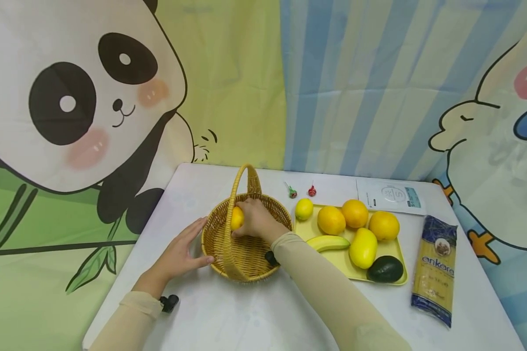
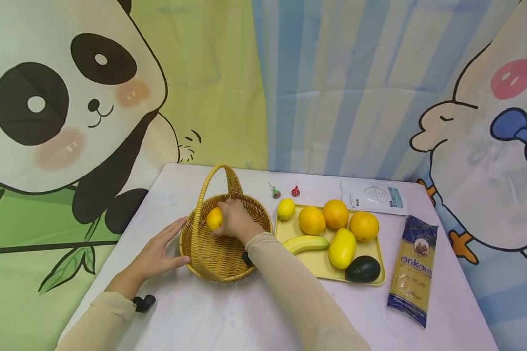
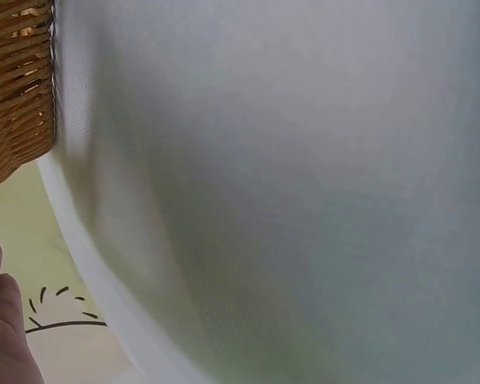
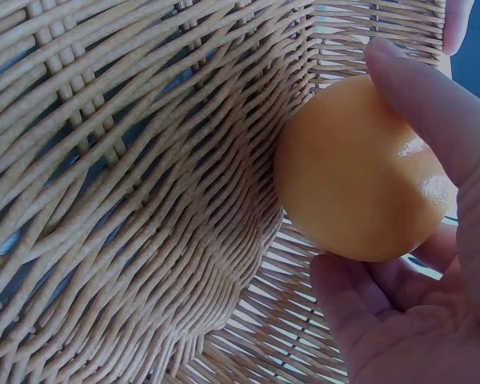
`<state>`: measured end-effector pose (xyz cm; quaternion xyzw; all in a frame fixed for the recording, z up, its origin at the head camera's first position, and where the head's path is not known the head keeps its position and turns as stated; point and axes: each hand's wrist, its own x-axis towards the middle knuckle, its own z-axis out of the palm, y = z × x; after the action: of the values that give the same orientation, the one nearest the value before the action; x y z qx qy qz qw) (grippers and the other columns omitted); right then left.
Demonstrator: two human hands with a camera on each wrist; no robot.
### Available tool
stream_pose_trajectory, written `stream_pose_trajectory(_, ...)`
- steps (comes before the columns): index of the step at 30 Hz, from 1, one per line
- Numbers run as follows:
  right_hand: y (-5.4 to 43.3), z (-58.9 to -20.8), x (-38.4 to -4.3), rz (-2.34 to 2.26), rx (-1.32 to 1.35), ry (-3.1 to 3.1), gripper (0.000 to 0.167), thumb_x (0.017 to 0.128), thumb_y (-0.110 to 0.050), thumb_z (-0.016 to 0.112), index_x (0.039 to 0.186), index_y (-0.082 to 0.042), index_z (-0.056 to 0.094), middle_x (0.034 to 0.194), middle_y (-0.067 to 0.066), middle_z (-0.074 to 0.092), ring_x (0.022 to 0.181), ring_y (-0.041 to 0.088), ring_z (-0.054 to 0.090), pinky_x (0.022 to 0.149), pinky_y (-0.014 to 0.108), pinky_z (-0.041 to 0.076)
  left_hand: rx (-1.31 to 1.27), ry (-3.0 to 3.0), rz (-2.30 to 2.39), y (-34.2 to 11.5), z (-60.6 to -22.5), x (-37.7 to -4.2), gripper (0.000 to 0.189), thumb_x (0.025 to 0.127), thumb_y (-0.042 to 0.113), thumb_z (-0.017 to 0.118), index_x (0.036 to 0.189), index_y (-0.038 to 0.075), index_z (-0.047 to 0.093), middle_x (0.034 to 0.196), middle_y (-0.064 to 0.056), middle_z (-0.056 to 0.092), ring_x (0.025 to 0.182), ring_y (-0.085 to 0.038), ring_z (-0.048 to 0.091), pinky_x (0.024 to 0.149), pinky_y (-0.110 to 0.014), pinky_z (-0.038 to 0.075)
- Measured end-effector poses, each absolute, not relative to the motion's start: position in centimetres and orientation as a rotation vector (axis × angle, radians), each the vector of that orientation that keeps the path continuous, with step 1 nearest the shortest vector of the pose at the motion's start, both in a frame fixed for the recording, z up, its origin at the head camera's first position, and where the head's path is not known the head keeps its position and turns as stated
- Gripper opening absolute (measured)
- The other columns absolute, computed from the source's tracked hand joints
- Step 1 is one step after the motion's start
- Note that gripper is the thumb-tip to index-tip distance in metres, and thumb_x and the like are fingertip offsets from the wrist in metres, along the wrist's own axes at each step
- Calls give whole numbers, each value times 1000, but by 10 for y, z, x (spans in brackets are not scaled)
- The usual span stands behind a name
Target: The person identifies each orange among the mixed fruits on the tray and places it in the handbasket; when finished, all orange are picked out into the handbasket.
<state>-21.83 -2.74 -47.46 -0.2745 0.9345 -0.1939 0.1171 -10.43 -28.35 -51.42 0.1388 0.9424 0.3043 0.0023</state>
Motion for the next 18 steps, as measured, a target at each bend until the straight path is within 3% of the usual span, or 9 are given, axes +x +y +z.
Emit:
stream_pose_trajectory(8, -25, -473, -215, -529, -834, 2728, 98, 77, -56, 89, 155, -12, 50, 142, 10, 60, 131, 28, 57, 107, 36, 54, 440, 2951, 967, -284, -517, -105, 114, 78, 60, 87, 167, 24, 26, 173, -8, 30, 157, -40, 32, 121, -69, 35)
stream_pose_trajectory(18, -20, -459, -208, -471, -888, 2724, 100, 75, -55, 91, 156, -12, 50, 148, 11, 56, 136, 28, 55, 118, 38, 48, 444, 2953, 969, -285, -516, -106, 113, 78, 58, 87, 167, 23, 27, 172, -12, 31, 157, -40, 32, 122, -69, 33)
